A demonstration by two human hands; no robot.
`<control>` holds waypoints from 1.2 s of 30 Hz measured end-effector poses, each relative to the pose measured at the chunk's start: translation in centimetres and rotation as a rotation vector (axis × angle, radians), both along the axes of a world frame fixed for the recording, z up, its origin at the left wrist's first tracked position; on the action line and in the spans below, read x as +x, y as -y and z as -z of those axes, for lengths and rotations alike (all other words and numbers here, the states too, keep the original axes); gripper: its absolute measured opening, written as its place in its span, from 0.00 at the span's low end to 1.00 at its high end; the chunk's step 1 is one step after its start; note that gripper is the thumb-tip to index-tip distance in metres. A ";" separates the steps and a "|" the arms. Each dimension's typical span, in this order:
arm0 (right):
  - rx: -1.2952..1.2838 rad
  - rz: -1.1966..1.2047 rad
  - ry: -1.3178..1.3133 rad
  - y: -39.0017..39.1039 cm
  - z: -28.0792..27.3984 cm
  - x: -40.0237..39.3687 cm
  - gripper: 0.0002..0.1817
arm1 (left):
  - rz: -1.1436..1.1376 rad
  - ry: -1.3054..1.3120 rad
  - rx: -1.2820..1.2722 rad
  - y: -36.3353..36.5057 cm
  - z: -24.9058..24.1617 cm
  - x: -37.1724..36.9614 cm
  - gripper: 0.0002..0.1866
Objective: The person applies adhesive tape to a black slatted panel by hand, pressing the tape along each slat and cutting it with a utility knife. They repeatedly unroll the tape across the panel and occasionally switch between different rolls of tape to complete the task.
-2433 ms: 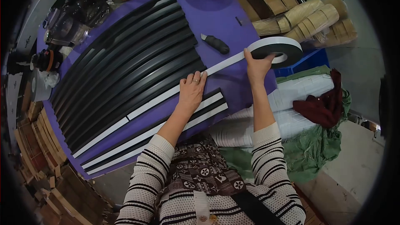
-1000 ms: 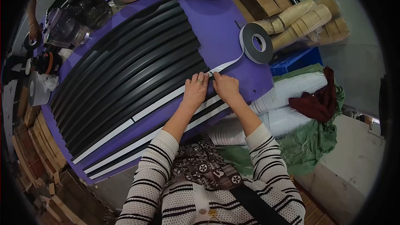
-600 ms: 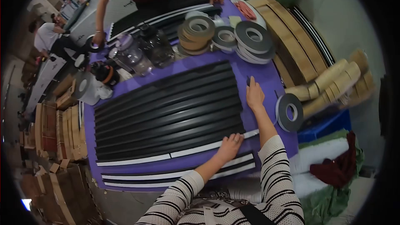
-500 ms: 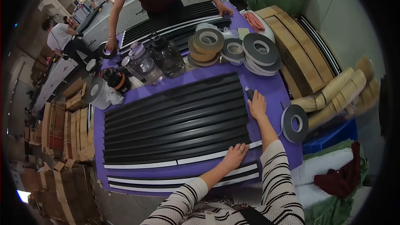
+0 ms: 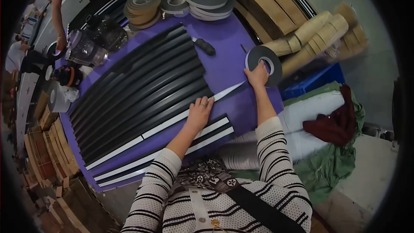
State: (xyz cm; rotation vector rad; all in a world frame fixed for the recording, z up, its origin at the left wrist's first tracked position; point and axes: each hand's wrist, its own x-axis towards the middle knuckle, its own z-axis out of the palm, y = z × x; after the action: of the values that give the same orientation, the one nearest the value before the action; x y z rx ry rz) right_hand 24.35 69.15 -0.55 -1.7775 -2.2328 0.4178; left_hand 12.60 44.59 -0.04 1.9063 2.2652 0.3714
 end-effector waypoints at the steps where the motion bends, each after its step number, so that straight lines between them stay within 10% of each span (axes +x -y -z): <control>1: 0.044 0.065 -0.091 -0.1 -0.3 0.4 0.40 | 0.007 0.007 -0.022 0.0 -0.1 0.1 0.25; 2: 0.091 0.127 -0.189 0.0 -1.9 0.5 0.35 | 0.011 0.007 -0.042 -0.1 -0.3 -0.1 0.25; 5: -0.233 0.168 -1.654 -0.1 -11.4 4.9 0.20 | 0.001 -0.004 -0.078 -0.2 -0.3 -0.1 0.25; 8: 0.000 -0.070 -1.749 3.7 -18.8 5.8 0.24 | -0.012 -0.021 0.028 0.4 -0.9 -0.1 0.24; 11: -0.448 -0.306 -1.997 5.6 -19.0 6.5 0.30 | -0.080 0.355 0.222 3.4 -1.8 -2.3 0.17; 17: -0.899 -0.532 -1.892 11.4 -13.5 -0.8 0.38 | -0.827 -0.230 0.203 25.7 -0.8 -13.5 0.08; 25: -1.058 -0.431 -1.819 23.1 -13.2 -14.1 0.30 | -0.721 0.081 -0.036 30.5 0.0 -12.5 0.08; 29: -1.046 -0.567 -1.722 28.4 -13.6 -17.2 0.27 | -0.856 0.521 0.499 27.9 -1.8 -11.1 0.19; 34: -1.125 -0.573 -1.738 33.6 -13.0 -19.2 0.27 | -0.840 2.107 1.013 24.4 -6.5 -11.7 0.19; 36: -1.051 -0.544 -1.726 34.3 -12.7 -19.6 0.28 | -0.788 2.053 1.028 26.9 -5.6 -12.9 0.15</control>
State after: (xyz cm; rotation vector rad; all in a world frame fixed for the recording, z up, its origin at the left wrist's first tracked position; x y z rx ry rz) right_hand 4.79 34.85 12.17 -0.2278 -0.9696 2.2958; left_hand -0.35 17.65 5.56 -0.1943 0.9029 2.2738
